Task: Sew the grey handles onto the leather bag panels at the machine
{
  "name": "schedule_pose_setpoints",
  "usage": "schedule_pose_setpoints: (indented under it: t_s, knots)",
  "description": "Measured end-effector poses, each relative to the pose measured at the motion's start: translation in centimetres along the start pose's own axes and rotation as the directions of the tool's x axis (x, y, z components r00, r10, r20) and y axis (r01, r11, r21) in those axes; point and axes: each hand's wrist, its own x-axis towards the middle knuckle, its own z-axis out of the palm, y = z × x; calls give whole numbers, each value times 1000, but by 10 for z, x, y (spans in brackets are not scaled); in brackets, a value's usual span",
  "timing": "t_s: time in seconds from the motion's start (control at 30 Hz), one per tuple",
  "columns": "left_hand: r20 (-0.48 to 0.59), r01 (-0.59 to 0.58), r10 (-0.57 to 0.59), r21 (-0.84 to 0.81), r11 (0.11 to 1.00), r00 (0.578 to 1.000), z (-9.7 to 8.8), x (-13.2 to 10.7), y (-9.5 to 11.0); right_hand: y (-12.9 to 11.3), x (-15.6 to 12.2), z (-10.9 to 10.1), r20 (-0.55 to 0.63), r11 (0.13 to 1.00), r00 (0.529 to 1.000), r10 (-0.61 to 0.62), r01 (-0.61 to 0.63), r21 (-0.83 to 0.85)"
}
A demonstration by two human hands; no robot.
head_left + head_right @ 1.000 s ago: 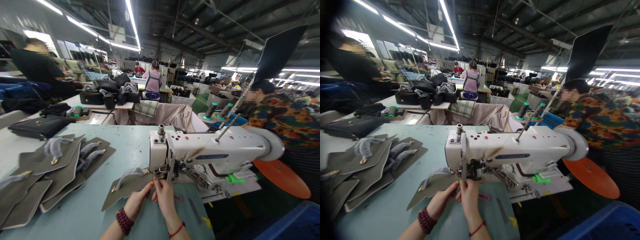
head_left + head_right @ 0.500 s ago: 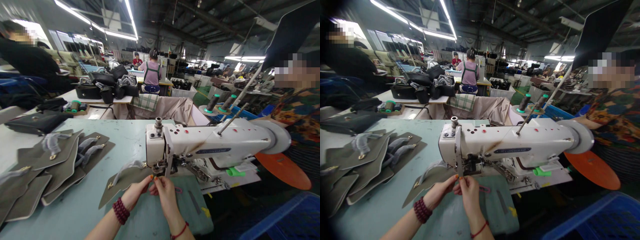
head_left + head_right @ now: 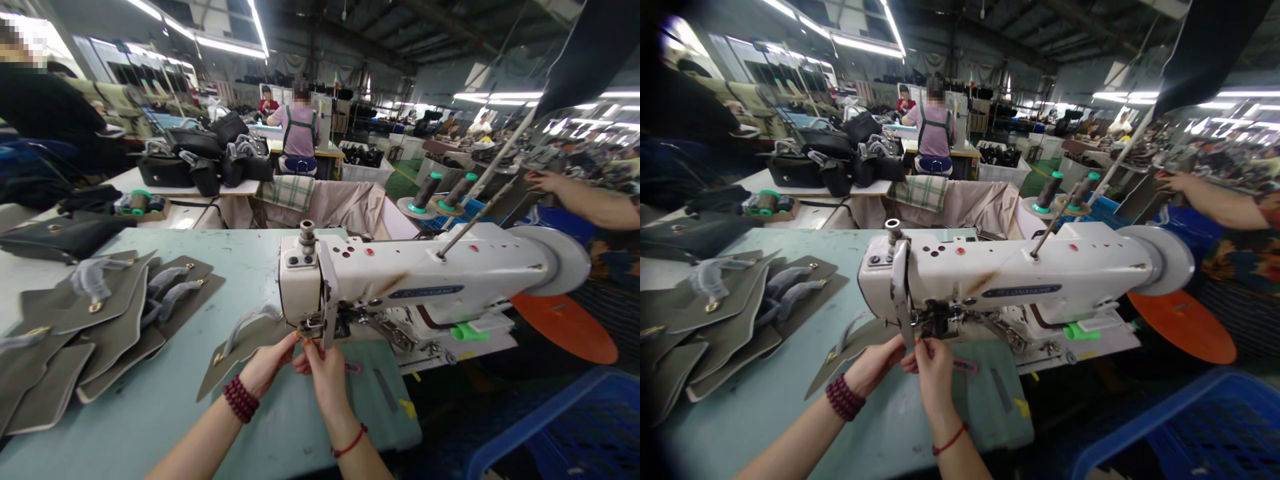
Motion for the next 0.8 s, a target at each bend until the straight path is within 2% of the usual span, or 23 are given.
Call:
schedule_pose_setpoints:
  t_s: [0.17, 0.5, 0.8]
  knots:
    - [-49, 63, -66, -68, 996, 997, 1, 3, 1, 6, -5, -5, 30, 1000, 999, 11, -11, 7]
    - [-140, 33, -40, -49, 998, 989, 6, 1, -7, 19, -14, -6, 62, 996, 998, 31, -36, 82]
    - [-258, -1, -58, -222, 975, 964, 31, -9, -6, 21, -19, -12, 97, 998, 995, 15, -21, 58]
